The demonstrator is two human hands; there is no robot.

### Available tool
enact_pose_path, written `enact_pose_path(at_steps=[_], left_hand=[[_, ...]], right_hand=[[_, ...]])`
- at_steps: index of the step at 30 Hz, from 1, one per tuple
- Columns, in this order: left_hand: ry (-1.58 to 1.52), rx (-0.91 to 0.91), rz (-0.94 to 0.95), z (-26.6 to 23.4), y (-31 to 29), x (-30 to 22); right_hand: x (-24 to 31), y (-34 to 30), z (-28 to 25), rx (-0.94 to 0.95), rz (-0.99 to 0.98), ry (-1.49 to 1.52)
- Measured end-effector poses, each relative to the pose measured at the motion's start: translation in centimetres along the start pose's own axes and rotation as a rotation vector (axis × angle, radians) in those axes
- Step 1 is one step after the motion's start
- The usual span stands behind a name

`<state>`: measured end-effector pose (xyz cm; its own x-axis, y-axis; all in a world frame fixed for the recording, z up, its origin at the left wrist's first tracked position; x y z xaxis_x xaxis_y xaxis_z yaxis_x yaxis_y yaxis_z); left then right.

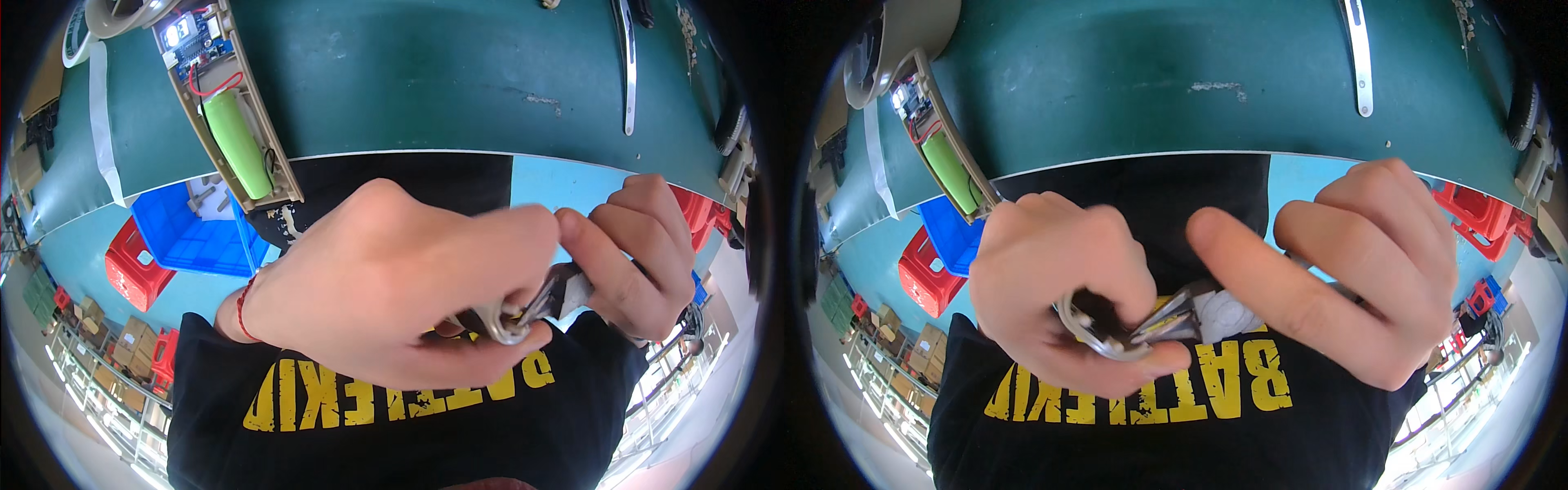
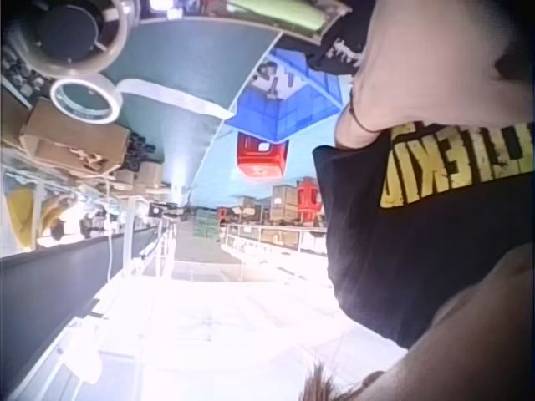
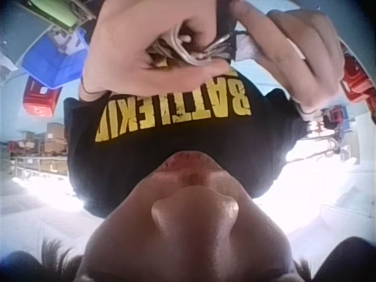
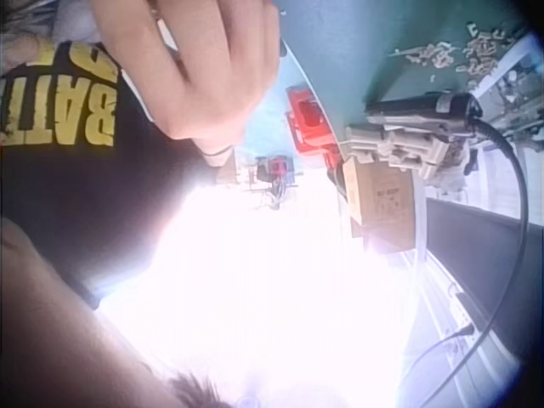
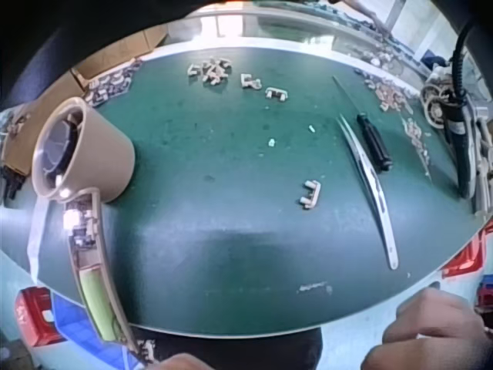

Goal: Assembling and testing the internal components of a portable handheld fan.

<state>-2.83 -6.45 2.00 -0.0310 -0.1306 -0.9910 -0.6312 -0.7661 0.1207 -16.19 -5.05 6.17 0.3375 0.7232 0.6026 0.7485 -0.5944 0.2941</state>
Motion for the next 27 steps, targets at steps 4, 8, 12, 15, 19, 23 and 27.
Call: enact_pose_path(at_steps=[4,8,12,15,19,23,27], left_hand=[[-0.07,0.045,-0.07,0.0,-0.8,1.5],[0.015,0.019,-0.02,-0.3,-0.2,0.7],[0.029,0.02,0.035,-0.2,0.0,0.3],[0.062,-0.007,0.042,-0.3,0.0,0.1],[0.079,0.017,0.034,-0.3,-0.1,0.5],[0.106,0.056,0.045,-0.1,0.0,0.5],[0.131,0.084,0.04,0.1,0.1,0.6]], right_hand=[[-0.6,-1.1,0.6,0.051,0.04,0.039],[-0.5,-1.0,0.6,-0.027,0.014,0.055],[-0.6,-0.7,0.7,-0.048,0.03,0.07],[-0.5,-0.4,0.6,-0.016,0.062,0.082],[-0.9,-0.4,0.9,0.0,0.071,0.1],[-0.7,-0.1,0.5,0.055,0.042,0.07],[-0.8,-0.3,0.6,0.078,0.109,0.082]])
Point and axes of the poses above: each hand's wrist, its own y-axis towards the middle knuckle, its own z-axis out of the palm, x = y × z, the point moved 7 cm from there along y, towards the middle knuckle, and after that the axes turned 11 degrees about y, right-handed, at the moved point
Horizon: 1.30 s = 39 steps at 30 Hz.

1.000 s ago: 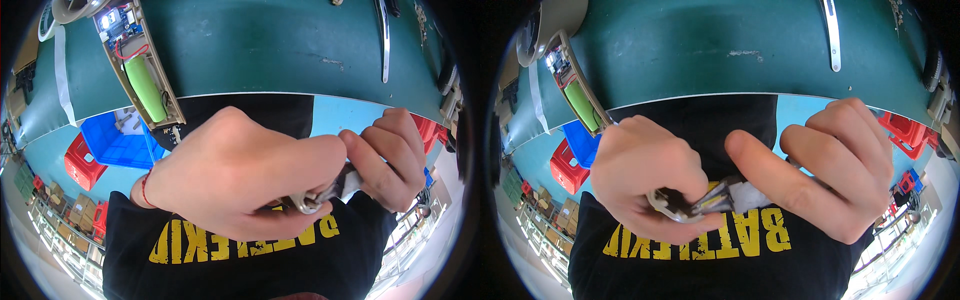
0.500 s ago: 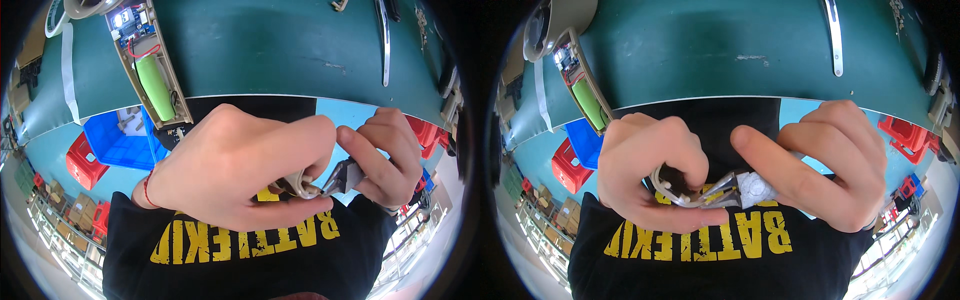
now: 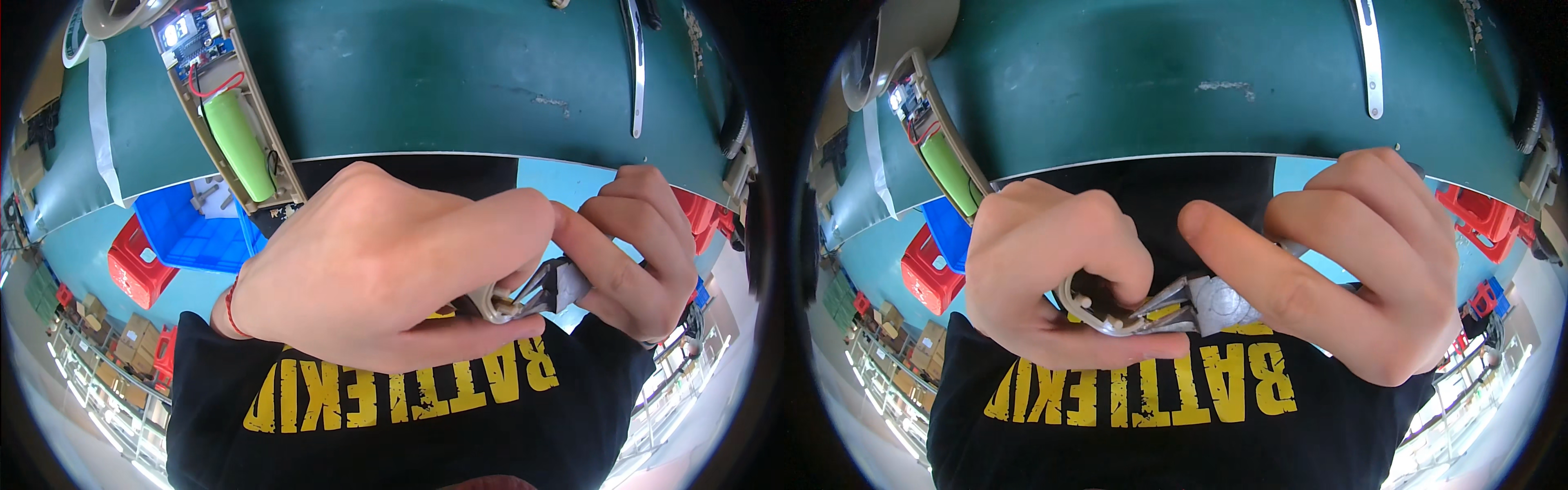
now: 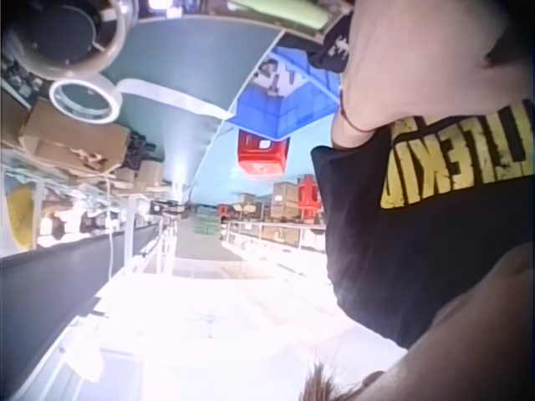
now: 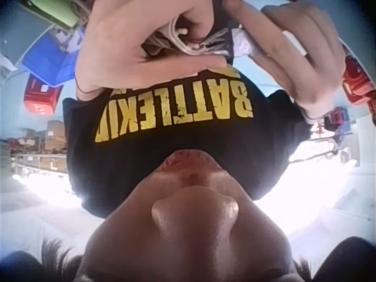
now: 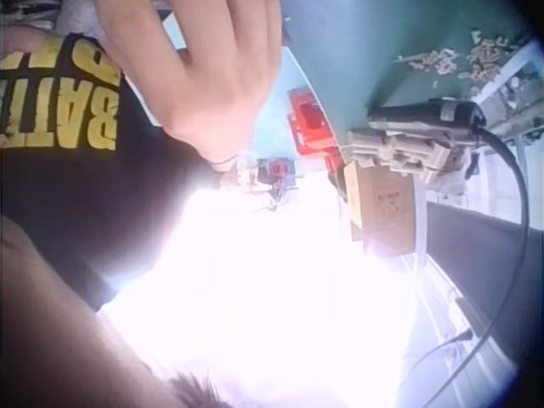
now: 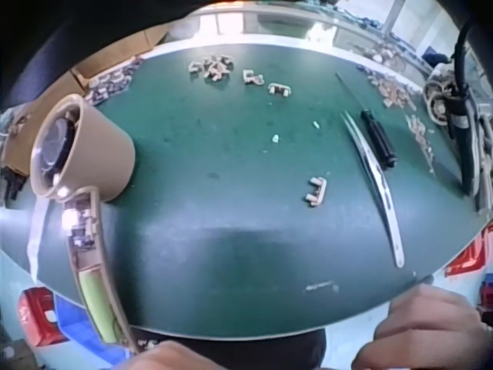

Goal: Assembling and testing the internal components of a portable handheld fan.

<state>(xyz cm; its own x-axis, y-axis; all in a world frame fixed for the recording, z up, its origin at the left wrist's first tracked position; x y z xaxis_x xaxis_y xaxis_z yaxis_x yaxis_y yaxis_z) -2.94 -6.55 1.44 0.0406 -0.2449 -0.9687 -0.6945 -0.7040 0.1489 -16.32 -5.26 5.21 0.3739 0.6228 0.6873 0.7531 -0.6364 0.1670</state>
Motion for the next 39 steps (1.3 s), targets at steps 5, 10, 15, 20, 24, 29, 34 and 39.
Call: enact_pose_path(at_steps=[5,10,15,20,24,29,34,39], left_hand=[[0.002,-0.026,-0.037,0.1,-0.1,0.0],[-0.047,-0.066,-0.074,0.3,-0.2,0.1],[-0.089,-0.094,-0.111,0.5,-0.3,0.8],[-0.091,-0.068,-0.146,0.4,-0.5,0.7],[-0.059,-0.061,-0.125,0.2,-0.2,0.3],[-0.002,-0.05,-0.125,0.3,-0.3,0.4],[0.054,-0.035,-0.115,0.3,-0.3,0.5],[0.098,-0.019,-0.123,0.2,-0.2,0.4]], right_hand=[[0.2,-0.2,0.2,-0.029,-0.002,-0.011],[0.0,-0.5,0.6,-0.09,-0.031,0.023],[-0.7,-0.9,0.8,-0.132,0.038,0.077],[-0.4,-1.0,0.7,-0.131,0.011,0.081],[-0.2,-0.8,0.6,-0.084,-0.01,0.089],[-0.4,-0.7,0.8,-0.073,0.005,0.074],[-0.6,-0.8,0.9,-0.037,0.041,0.086],[-0.5,-0.7,0.8,-0.019,0.086,0.072]])
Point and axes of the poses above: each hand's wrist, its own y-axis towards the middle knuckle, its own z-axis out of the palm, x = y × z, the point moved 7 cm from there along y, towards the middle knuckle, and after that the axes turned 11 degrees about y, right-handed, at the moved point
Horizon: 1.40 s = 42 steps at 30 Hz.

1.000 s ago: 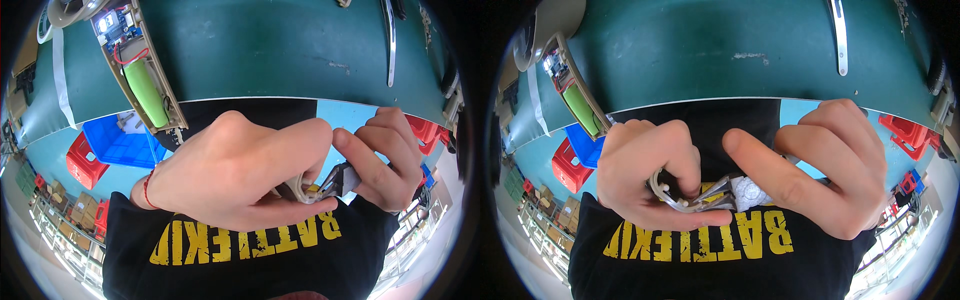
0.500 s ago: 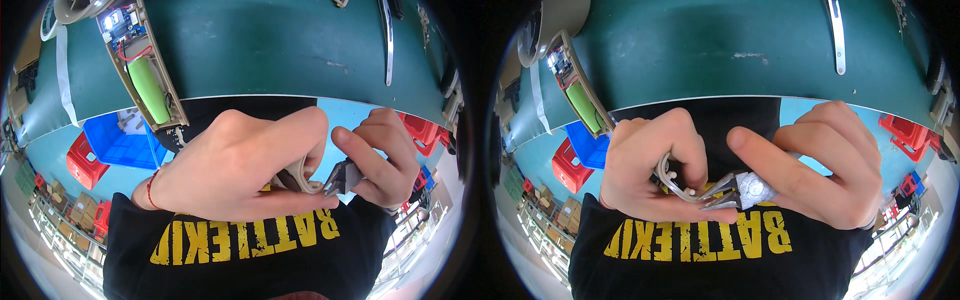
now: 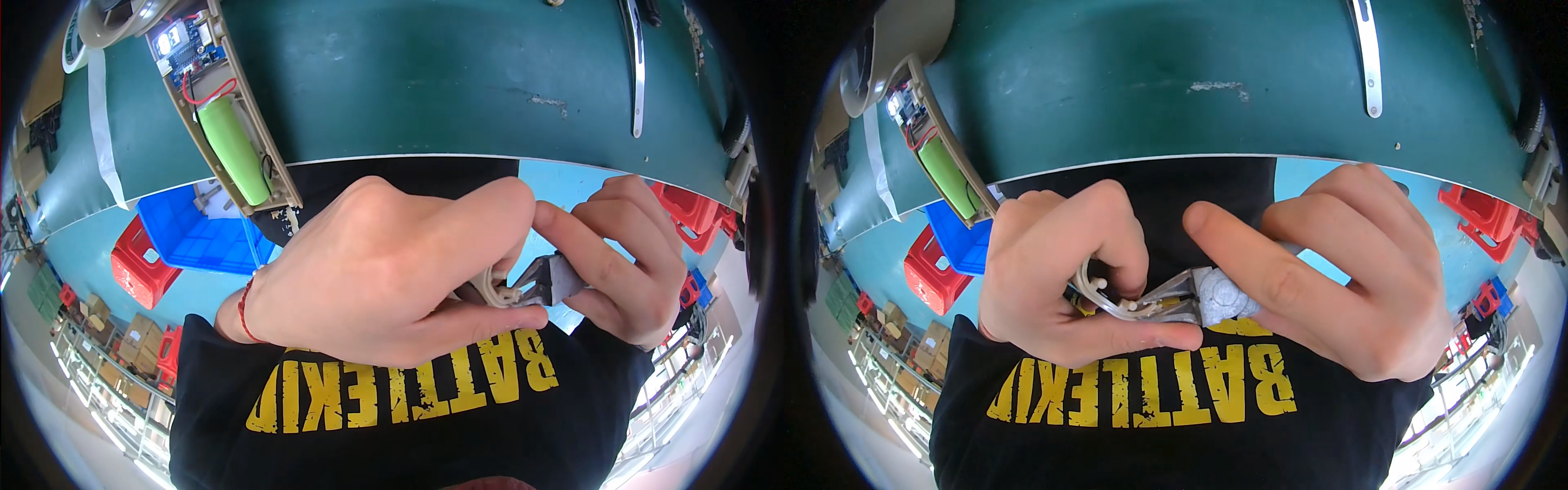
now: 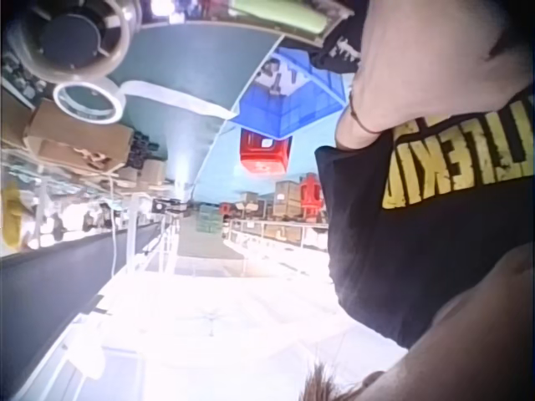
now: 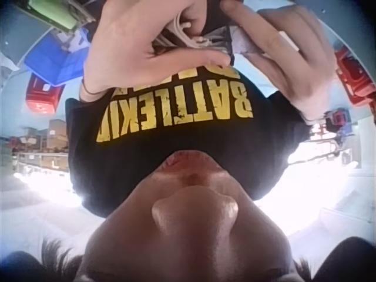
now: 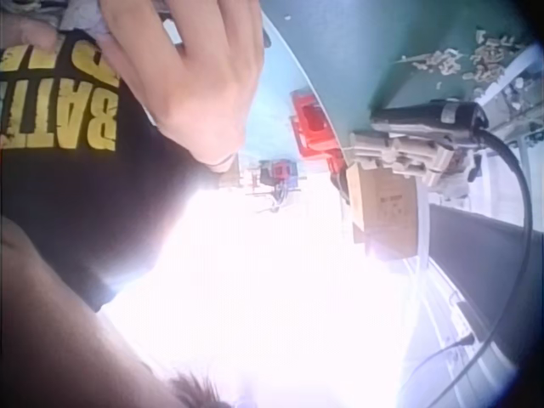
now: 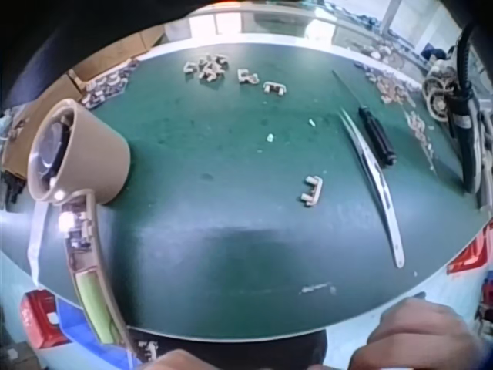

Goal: Assembling and testing the internal components of a portable handheld fan.

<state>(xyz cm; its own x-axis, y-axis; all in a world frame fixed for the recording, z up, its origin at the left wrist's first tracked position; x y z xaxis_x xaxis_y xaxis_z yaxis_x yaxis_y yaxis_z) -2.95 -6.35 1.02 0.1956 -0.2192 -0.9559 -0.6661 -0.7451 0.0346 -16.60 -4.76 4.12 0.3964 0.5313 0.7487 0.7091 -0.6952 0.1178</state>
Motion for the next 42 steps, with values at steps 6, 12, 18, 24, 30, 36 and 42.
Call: enact_pose_path(at_steps=[6,12,18,24,30,36,42], left_hand=[[-0.047,-0.04,-0.042,0.2,-0.39,0.32],[-0.038,-0.088,-0.049,0.07,-0.01,0.25],[0.022,-0.083,-0.021,-0.05,-0.04,0.45],[0.081,-0.084,-0.012,-0.23,0.06,-0.04],[0.132,-0.087,-0.01,-0.2,0.14,0.09],[0.145,-0.074,-0.026,-0.18,0.23,0.01],[0.16,-0.052,-0.033,-0.12,0.16,0.01]], right_hand=[[-0.3,-0.09,0.43,-0.029,-0.005,0.002],[-0.38,-0.43,-0.42,-0.059,0.008,0.097],[-0.47,-0.17,0.01,-0.025,0.014,0.074],[-0.09,-0.09,-0.28,0.04,0.049,0.016],[-0.03,-0.07,-0.2,0.042,0.064,-0.063],[0.02,-0.03,-0.12,0.04,0.085,-0.055],[-0.23,0.04,0.01,0.057,0.135,0.011]])
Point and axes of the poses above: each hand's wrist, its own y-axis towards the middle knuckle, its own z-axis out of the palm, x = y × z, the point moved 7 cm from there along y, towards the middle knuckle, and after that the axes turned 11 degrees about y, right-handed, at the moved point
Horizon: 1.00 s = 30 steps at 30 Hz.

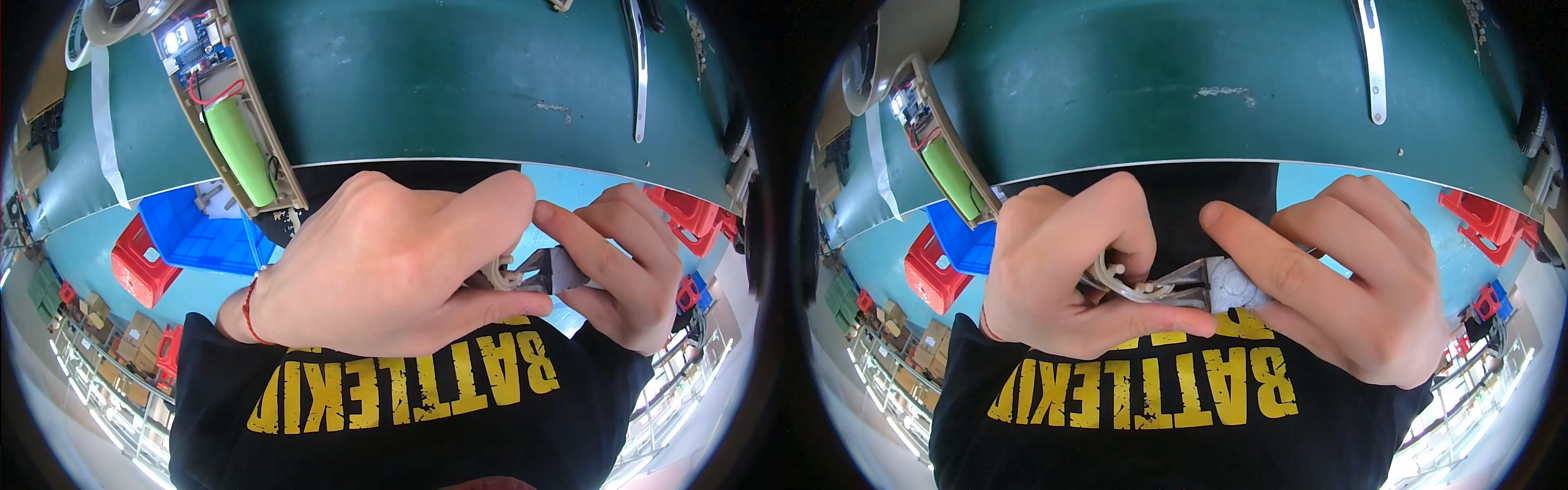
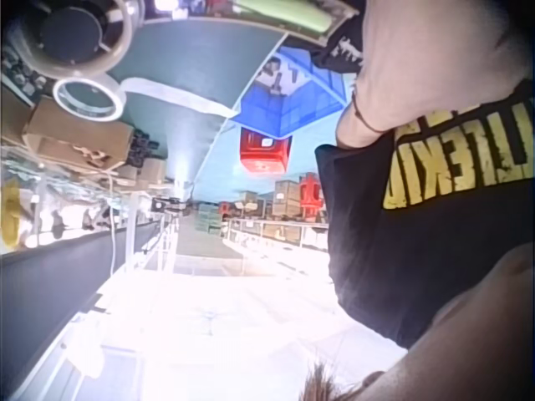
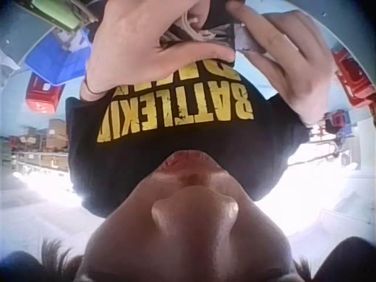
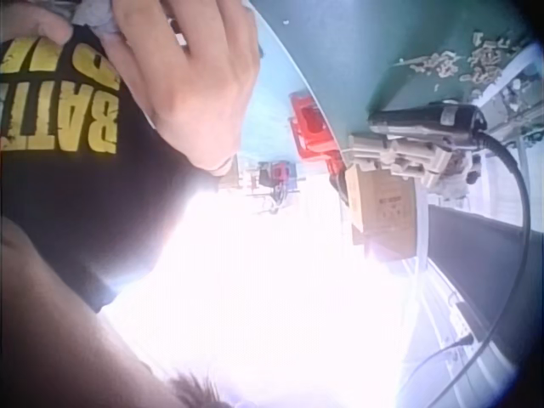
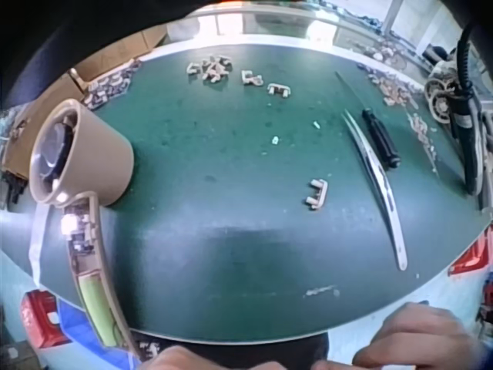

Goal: Assembling and testing the internal components of a portable handheld fan.

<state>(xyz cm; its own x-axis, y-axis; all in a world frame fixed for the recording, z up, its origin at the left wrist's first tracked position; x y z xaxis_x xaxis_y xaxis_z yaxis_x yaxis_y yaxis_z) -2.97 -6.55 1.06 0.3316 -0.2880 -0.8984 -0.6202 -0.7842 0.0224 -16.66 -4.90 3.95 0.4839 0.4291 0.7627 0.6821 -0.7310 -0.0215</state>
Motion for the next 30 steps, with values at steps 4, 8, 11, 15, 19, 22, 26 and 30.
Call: enact_pose_path(at_steps=[4,8,11,15,19,22,26,30], left_hand=[[0.004,-0.013,0.0,0.05,0.13,0.04],[-0.01,-0.019,-0.007,0.27,0.02,-0.12],[-0.043,-0.011,-0.009,0.66,0.03,0.15],[-0.021,-0.038,0.005,0.39,0.0,0.0],[-0.017,-0.032,0.014,0.29,0.1,0.0],[-0.021,-0.023,0.016,0.32,0.27,-0.01],[-0.019,-0.011,-0.006,0.39,0.28,-0.02],[-0.037,0.006,-0.01,0.37,0.19,0.13]], right_hand=[[-0.31,-0.36,0.12,-0.045,0.088,0.048],[-0.46,-0.34,-0.17,-0.006,0.05,0.101],[-0.42,-0.18,-0.21,0.006,0.013,0.079],[-0.4,-0.07,-0.29,0.021,-0.021,0.065],[-0.32,-0.15,-0.3,0.031,-0.017,0.054],[-0.23,-0.11,-0.26,0.001,-0.014,0.057],[-0.23,-0.17,-0.24,-0.012,-0.006,0.051],[-0.1,-0.05,-0.02,-0.006,0.005,0.044]])
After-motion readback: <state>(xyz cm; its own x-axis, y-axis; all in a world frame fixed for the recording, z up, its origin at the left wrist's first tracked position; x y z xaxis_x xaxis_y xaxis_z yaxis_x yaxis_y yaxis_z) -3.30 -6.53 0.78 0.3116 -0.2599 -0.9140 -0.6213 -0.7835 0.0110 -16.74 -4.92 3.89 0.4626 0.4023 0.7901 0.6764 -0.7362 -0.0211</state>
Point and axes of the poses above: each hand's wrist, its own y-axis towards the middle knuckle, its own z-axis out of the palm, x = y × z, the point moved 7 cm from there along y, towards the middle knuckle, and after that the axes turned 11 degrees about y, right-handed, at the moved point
